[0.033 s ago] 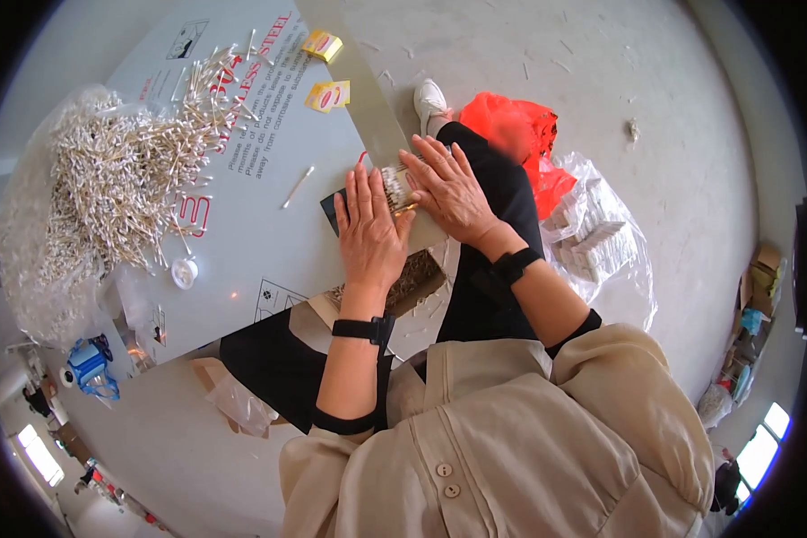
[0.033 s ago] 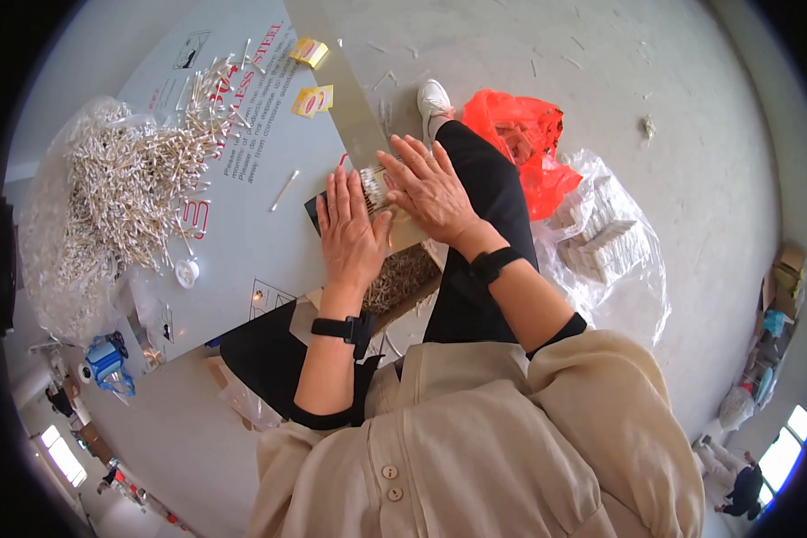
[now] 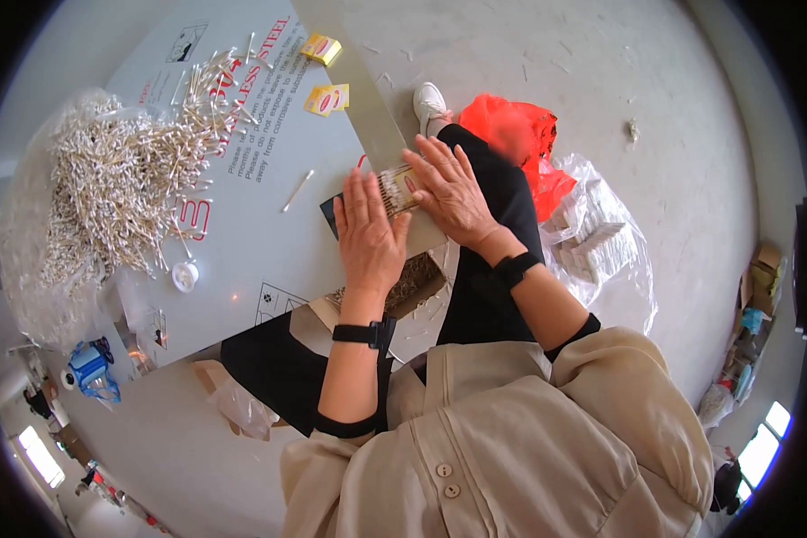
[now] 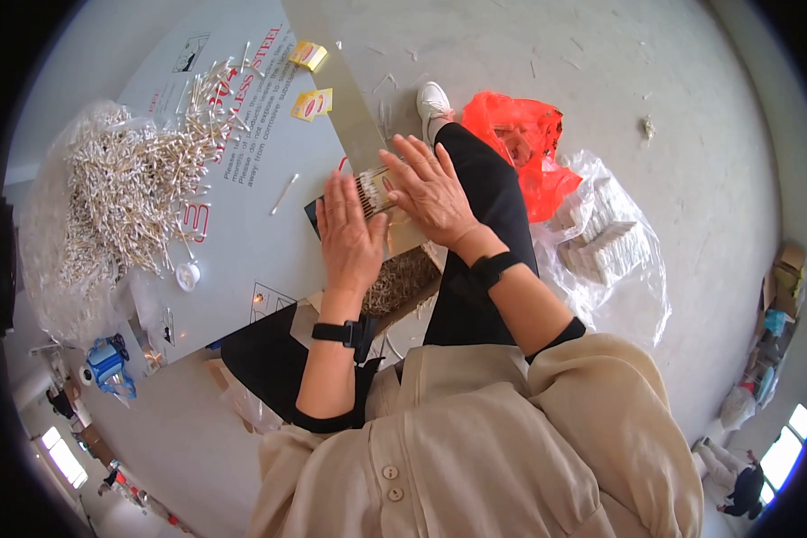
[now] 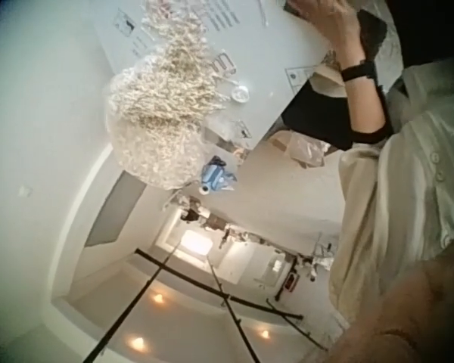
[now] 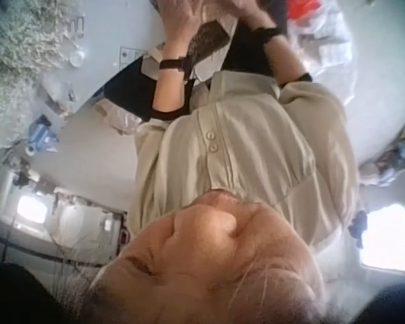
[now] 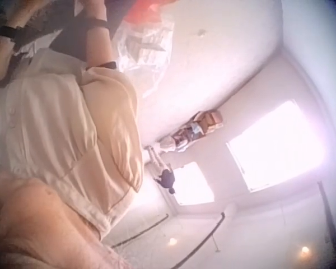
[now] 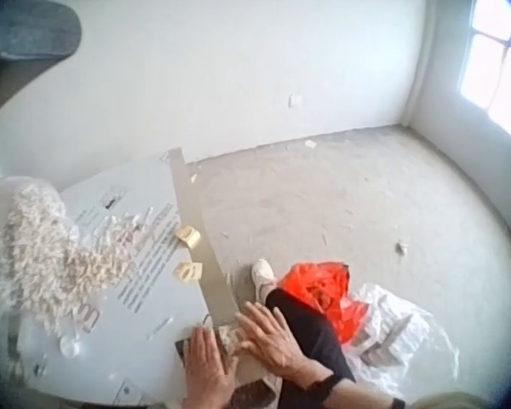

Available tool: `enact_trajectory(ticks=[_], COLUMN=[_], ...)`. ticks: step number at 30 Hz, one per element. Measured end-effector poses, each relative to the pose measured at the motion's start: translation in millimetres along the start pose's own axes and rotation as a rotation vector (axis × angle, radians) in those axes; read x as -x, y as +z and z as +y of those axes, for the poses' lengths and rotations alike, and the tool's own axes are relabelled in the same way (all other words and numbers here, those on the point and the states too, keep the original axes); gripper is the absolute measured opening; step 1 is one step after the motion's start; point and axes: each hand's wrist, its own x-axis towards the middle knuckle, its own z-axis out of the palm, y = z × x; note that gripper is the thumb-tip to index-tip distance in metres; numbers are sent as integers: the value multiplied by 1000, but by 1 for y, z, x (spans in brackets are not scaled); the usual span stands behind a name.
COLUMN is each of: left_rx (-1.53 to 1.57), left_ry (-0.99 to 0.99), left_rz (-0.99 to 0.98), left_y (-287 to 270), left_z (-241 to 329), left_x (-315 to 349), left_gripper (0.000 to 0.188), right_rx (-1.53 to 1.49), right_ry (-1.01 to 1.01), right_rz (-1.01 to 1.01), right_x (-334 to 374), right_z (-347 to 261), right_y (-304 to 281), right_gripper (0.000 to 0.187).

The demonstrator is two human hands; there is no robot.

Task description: Packing bundles of cotton swabs into small plastic bags at a workstation.

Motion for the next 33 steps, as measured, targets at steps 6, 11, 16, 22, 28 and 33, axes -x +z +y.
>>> enact_trajectory(ticks=[6, 11, 16, 22, 28, 33], left_rx=[728, 890, 1069, 1064, 1371, 1293], left_ry=[-117, -149, -152, -121, -134, -257], left_rz=[363, 343, 372, 324, 413, 629], left_y=[-1, 5, 11, 20, 21, 1], left_z=[-6, 3, 16, 34, 22, -19], left_x=[-15, -22, -27, -37, -36, -13], left_gripper=[64, 63, 63, 65, 63, 46], right_rx=[-1373, -1370, -1396, -1375, -1408, -940], right_ry=[529, 518, 542, 480, 517, 450], right_rz=[410, 348, 312, 343, 303, 478], right_x=[-9, -15, -11, -10, -11, -6], right_z=[5, -4, 0, -4, -4, 6], right_y=[11, 22, 24, 26, 21, 20], right_gripper=[51, 41, 41, 38, 37, 35])
